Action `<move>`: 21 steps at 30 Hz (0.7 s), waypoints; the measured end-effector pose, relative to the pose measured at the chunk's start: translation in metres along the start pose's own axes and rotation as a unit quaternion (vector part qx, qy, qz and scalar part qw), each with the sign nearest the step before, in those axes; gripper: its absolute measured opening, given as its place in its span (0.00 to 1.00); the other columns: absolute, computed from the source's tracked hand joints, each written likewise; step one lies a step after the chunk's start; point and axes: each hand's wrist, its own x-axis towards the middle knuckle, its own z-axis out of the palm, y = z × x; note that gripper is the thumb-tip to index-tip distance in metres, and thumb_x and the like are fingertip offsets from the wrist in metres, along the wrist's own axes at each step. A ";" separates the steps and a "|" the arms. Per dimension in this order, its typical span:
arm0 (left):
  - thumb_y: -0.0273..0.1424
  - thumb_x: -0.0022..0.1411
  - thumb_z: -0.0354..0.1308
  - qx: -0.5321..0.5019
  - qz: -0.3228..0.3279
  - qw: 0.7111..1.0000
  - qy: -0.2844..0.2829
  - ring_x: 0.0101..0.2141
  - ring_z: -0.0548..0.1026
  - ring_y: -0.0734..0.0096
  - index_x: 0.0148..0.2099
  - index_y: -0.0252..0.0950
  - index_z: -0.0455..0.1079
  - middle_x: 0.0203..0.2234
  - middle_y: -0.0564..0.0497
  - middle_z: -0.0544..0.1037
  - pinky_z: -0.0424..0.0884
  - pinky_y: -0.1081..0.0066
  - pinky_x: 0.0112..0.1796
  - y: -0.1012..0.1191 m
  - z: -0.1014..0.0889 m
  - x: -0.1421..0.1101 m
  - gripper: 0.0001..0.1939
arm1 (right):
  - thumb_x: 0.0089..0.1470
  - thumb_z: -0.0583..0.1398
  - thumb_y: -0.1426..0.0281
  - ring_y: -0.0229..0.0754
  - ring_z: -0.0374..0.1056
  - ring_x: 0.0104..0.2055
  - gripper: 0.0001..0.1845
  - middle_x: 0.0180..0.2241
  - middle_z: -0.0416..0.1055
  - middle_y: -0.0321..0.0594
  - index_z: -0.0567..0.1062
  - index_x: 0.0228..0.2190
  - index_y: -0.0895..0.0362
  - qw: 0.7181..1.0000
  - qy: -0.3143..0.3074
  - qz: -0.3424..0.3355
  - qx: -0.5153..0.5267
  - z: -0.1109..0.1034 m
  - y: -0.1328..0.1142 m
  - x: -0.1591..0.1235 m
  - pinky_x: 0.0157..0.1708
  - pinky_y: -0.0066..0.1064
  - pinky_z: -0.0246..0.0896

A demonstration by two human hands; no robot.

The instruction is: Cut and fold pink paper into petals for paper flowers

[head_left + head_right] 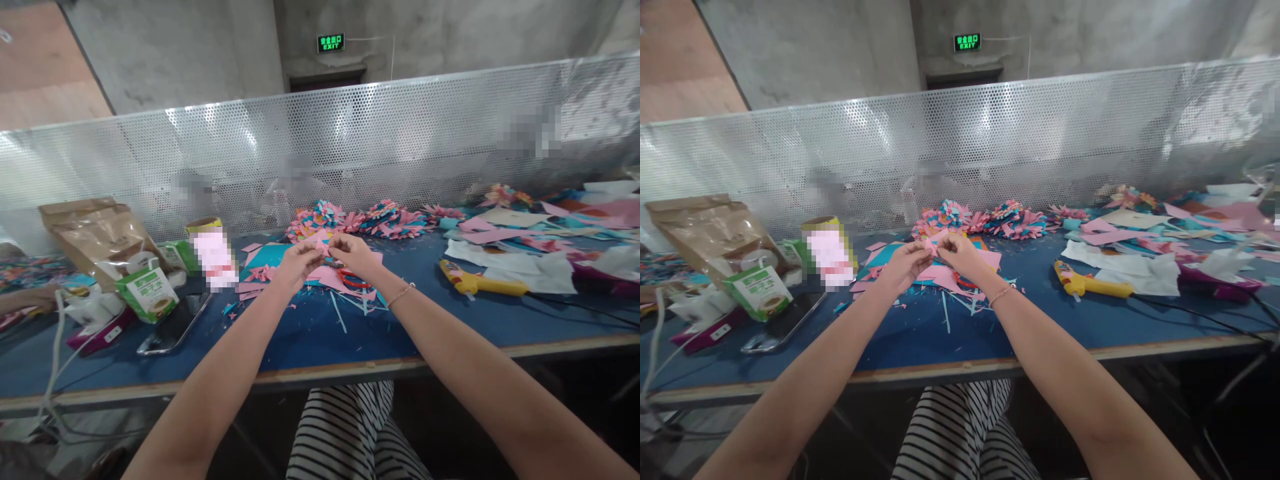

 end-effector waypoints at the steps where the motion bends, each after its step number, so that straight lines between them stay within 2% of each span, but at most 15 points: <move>1: 0.26 0.38 0.64 0.001 0.002 1.000 0.000 0.24 0.70 0.80 0.27 0.31 0.68 0.21 0.54 0.72 0.67 0.74 0.34 0.000 0.000 0.000 0.11 | 0.43 0.54 0.70 0.33 0.57 0.23 0.04 0.20 0.60 0.32 0.64 0.23 0.57 1.000 0.005 -0.003 -0.010 0.000 -0.001 0.000 0.24 0.27 0.55; 5: 0.27 0.38 0.64 0.005 0.010 1.000 -0.001 0.24 0.70 0.80 0.25 0.32 0.67 0.20 0.55 0.71 0.67 0.73 0.34 0.001 0.004 -0.002 0.10 | 0.43 0.54 0.70 0.34 0.57 0.24 0.03 0.21 0.61 0.33 0.64 0.23 0.57 1.000 0.009 -0.009 -0.025 0.001 -0.003 -0.001 0.25 0.27 0.55; 11: 0.25 0.37 0.64 0.025 0.023 0.999 0.032 0.22 0.69 0.80 0.25 0.32 0.68 0.19 0.55 0.71 0.67 0.73 0.32 0.004 0.006 -0.003 0.09 | 0.44 0.54 0.71 0.35 0.61 0.27 0.02 0.24 0.64 0.35 0.65 0.24 0.57 0.999 0.009 -0.025 -0.021 0.003 -0.004 -0.002 0.29 0.29 0.57; 16: 0.23 0.37 0.63 -0.008 0.010 0.999 0.048 0.22 0.69 0.80 0.25 0.31 0.69 0.19 0.54 0.72 0.68 0.74 0.31 0.003 0.003 -0.001 0.08 | 0.45 0.56 0.70 0.37 0.63 0.29 0.04 0.26 0.67 0.37 0.69 0.26 0.57 0.999 0.015 -0.022 -0.029 0.003 -0.005 -0.002 0.30 0.30 0.58; 21: 0.22 0.40 0.62 -0.055 -0.006 0.997 0.055 0.23 0.71 0.80 0.24 0.32 0.69 0.19 0.54 0.73 0.68 0.73 0.35 0.003 0.003 0.000 0.05 | 0.46 0.56 0.68 0.38 0.65 0.31 0.08 0.30 0.70 0.39 0.73 0.29 0.57 0.998 0.016 -0.055 -0.037 0.001 -0.005 -0.003 0.32 0.31 0.59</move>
